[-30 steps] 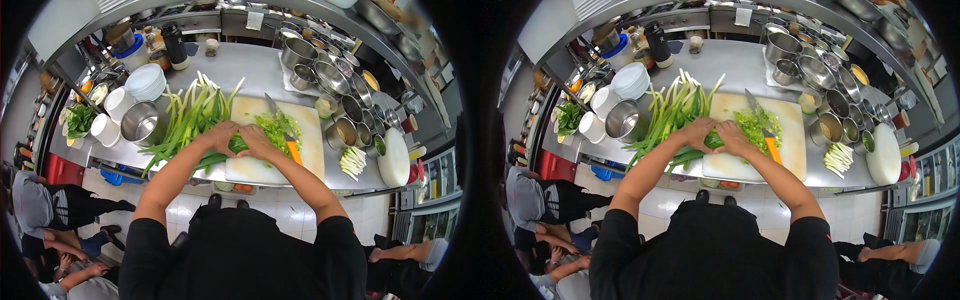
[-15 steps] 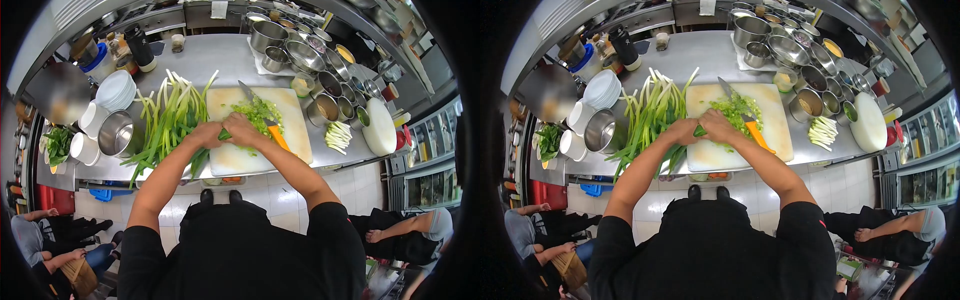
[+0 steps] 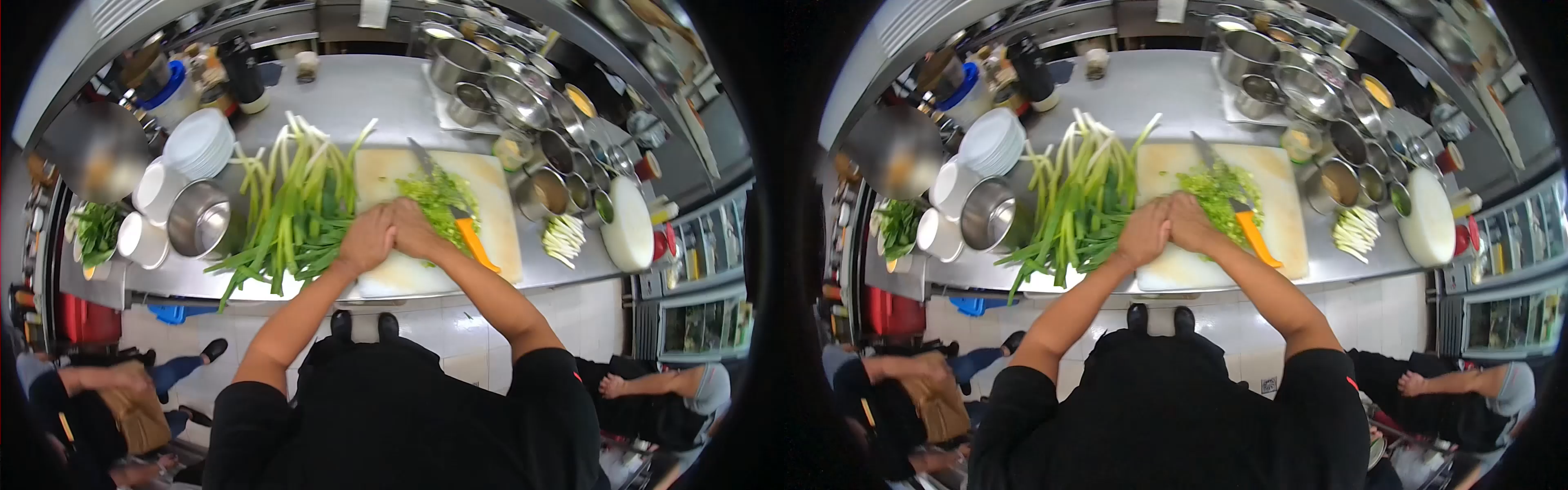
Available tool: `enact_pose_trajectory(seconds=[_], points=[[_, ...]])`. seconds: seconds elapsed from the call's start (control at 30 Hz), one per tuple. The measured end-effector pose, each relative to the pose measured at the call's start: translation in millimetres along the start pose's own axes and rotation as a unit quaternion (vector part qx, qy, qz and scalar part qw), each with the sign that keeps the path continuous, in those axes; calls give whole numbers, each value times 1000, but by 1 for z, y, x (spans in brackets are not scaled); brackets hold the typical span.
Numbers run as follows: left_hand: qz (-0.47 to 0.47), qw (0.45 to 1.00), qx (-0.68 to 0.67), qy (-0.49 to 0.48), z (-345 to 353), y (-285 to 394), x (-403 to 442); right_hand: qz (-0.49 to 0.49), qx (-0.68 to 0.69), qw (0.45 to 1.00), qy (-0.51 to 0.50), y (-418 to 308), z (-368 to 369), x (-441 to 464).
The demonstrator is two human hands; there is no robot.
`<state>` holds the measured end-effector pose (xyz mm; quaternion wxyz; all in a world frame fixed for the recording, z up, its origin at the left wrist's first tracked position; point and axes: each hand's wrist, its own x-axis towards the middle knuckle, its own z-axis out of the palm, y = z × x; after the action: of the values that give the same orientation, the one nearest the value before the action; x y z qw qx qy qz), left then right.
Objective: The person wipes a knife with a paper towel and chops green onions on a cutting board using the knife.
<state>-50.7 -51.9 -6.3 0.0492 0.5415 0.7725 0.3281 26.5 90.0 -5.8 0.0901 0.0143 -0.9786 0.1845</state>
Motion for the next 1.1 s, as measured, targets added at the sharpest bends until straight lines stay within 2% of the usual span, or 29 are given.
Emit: enact_pose_trajectory(seconds=[0.03, 0.1, 0.13, 0.17, 0.2, 0.23, 0.27, 0.3, 0.33, 0.37, 0.43, 0.5, 0.67, 0.8, 0.93, 1.1], points=[[50, 993, 10, 111, 16, -14, -6, -9, 1, 1000, 8, -1, -1, 0], [80, 992, -15, 100, 30, -31, 1, -70, -33, 995, 56, 3, 4, 2], [43, 999, -9, 16, 6, -13, 5, -88, -41, 994, 41, -3, -2, 5], [33, 998, -22, 51, 32, -29, 3, -46, -57, 996, -47, -7, -7, 11], [16, 993, -44, 111, 25, -19, 2, -94, -65, 993, -10, -19, -16, 13], [-74, 993, -68, 59, 13, -6, 5, -103, -63, 993, 10, -26, -21, 15], [-60, 994, -90, 32, 17, -11, 7, -158, -64, 985, 27, -23, -21, 13], [-18, 999, -34, 31, 20, -15, 3, -134, -64, 989, 2, -26, -22, 14], [113, 974, -50, 188, 30, -25, -7, -149, -43, 988, 24, -24, -22, 9], [98, 985, -43, 134, 38, -31, -3, -84, -19, 996, 5, -3, -7, -1], [151, 957, -29, 245, 43, -32, -6, -45, 17, 999, -13, -14, -16, -1], [177, 944, -30, 277, 38, -28, -6, -63, 17, 998, -4, -4, -10, -4], [162, 938, -35, 304, 32, -19, -7, -80, 40, 996, -22, -3, -15, -4], [149, 945, -59, 285, 26, -16, -8, -145, 41, 987, -52, 8, -24, -1], [131, 954, -42, 268, 29, -15, -9, -146, -9, 986, -79, 5, -42, -1], [149, 945, -57, 285, 21, -11, -8, -155, 9, 986, -66, 20, -26, 0]])
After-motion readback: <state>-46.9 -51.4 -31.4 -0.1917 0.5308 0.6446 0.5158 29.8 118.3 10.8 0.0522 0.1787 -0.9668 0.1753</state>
